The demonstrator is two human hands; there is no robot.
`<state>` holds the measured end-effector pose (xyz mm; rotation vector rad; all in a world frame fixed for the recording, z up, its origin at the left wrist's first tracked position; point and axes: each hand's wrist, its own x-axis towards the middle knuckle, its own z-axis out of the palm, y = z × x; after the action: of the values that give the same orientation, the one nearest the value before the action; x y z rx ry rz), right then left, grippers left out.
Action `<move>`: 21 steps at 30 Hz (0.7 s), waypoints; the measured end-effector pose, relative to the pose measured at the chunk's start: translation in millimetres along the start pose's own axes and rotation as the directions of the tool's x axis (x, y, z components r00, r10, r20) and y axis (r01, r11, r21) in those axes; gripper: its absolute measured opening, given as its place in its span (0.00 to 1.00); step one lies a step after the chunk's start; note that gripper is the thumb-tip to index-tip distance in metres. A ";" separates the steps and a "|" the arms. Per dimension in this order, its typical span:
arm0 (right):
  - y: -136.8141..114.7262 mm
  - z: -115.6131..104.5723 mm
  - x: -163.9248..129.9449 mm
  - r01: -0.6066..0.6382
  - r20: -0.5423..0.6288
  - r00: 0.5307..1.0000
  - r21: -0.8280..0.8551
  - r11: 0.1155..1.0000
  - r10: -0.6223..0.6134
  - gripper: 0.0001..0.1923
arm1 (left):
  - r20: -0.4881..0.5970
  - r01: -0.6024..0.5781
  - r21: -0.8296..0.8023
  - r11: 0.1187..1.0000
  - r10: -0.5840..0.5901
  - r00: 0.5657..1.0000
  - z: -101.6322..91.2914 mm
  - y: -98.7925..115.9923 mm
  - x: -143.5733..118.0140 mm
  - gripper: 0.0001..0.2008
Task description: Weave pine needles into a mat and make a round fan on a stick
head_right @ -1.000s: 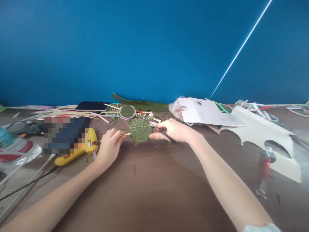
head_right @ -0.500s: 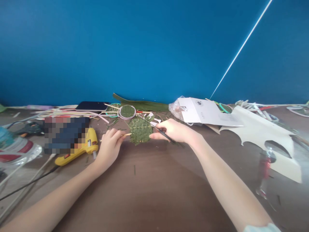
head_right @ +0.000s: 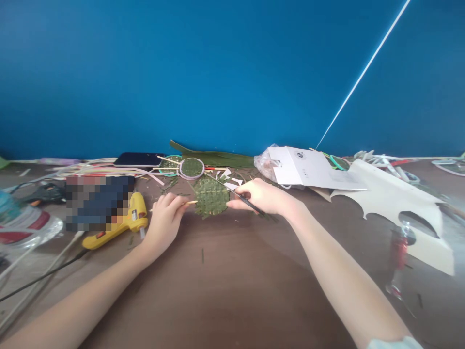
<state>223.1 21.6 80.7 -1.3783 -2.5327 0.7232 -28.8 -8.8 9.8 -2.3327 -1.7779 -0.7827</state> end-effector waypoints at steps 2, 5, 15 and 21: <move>0.0 0.1 -0.3 0.006 -0.002 1.000 0.001 1.000 -0.006 0.25 | -0.003 -0.003 -0.006 1.000 0.003 1.000 0.2 -0.4 -0.3 0.10; 0.5 0.2 -0.5 0.023 -0.006 1.000 -0.006 1.000 -0.023 0.25 | -0.009 -0.008 -0.008 1.000 0.008 1.000 0.0 -0.6 -0.4 0.10; 0.1 0.4 -0.7 -0.036 0.016 0.999 0.043 0.998 0.035 0.24 | -0.012 0.010 -0.076 0.997 -0.011 1.000 0.7 -1.7 0.4 0.09; -6.2 -1.0 -2.8 -0.066 0.089 0.995 0.134 0.989 0.055 0.23 | -0.149 0.068 -0.420 0.905 -0.143 0.978 -5.8 -0.8 2.2 0.08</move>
<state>220.4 16.8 84.9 -1.4122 -2.4606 0.9669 -31.0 -8.9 15.6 -2.3152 -1.8158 -1.4646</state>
